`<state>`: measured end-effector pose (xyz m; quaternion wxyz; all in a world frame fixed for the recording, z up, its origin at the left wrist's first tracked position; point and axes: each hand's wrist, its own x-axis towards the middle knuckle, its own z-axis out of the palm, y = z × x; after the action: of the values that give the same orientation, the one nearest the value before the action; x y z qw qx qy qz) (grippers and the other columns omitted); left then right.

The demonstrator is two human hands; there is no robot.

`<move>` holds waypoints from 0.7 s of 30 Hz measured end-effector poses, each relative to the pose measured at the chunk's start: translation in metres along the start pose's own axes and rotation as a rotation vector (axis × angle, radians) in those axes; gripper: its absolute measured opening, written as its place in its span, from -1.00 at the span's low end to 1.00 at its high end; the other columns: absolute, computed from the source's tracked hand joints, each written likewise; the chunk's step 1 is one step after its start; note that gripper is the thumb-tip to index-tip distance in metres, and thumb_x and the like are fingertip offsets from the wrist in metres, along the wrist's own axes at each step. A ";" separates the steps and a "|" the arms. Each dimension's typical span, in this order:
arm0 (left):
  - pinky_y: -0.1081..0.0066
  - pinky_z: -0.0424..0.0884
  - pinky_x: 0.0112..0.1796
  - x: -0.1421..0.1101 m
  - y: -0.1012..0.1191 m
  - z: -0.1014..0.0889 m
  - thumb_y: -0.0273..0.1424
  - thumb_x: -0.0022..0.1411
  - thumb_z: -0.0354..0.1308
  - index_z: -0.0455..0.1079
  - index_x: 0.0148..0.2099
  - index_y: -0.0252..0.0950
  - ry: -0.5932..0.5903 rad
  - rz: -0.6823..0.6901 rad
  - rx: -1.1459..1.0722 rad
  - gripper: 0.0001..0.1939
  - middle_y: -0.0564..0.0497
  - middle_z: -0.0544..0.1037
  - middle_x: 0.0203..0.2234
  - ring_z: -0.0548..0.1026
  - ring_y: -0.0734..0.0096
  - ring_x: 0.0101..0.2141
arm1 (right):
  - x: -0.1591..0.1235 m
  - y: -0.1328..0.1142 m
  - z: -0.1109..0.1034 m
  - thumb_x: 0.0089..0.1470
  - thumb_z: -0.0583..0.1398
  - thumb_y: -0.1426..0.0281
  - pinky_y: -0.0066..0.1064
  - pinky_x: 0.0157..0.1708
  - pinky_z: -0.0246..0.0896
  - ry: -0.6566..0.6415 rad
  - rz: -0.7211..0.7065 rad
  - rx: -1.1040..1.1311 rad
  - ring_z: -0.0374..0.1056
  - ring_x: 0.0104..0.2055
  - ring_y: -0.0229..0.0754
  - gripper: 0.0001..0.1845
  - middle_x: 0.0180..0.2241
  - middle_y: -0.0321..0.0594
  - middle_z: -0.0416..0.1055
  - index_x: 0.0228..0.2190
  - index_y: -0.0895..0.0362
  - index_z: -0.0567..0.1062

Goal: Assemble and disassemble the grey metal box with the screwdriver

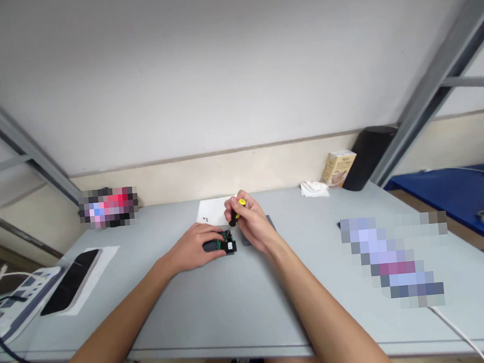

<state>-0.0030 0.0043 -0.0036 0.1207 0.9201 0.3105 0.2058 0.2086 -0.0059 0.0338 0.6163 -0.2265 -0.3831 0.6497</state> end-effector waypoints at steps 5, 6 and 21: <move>0.18 0.41 0.08 0.000 0.002 -0.002 -0.18 0.31 0.38 0.62 -0.09 -0.15 0.000 0.006 0.003 -0.79 -0.03 0.66 0.04 0.61 0.15 0.01 | 0.005 0.004 -0.003 0.05 0.40 -0.09 -0.40 -0.45 0.10 -0.004 -0.005 0.066 0.04 -0.52 -0.30 -0.53 -0.52 -0.43 0.10 -0.31 0.03 0.52; 0.18 0.41 0.07 0.000 0.002 -0.002 -0.18 0.31 0.38 0.62 -0.09 -0.15 0.001 0.008 0.002 -0.80 -0.02 0.67 0.03 0.62 0.16 0.01 | 0.005 0.004 -0.003 0.08 0.38 -0.09 -0.40 -0.42 0.15 -0.003 0.013 0.091 0.09 -0.49 -0.29 -0.53 -0.50 -0.40 0.15 -0.23 0.03 0.56; 0.19 0.40 0.07 0.000 0.004 -0.002 -0.18 0.33 0.36 0.60 -0.11 -0.15 0.001 0.004 0.008 -0.80 0.00 0.66 0.06 0.61 0.16 0.03 | 0.004 0.005 -0.005 0.00 0.47 0.00 -0.40 -0.44 0.04 -0.021 -0.027 -0.021 0.05 -0.52 -0.31 -0.50 -0.53 -0.45 0.10 -0.43 0.03 0.36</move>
<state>-0.0017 0.0020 -0.0005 0.1165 0.9210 0.3097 0.2054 0.2086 -0.0012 0.0278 0.6183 -0.2210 -0.3995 0.6398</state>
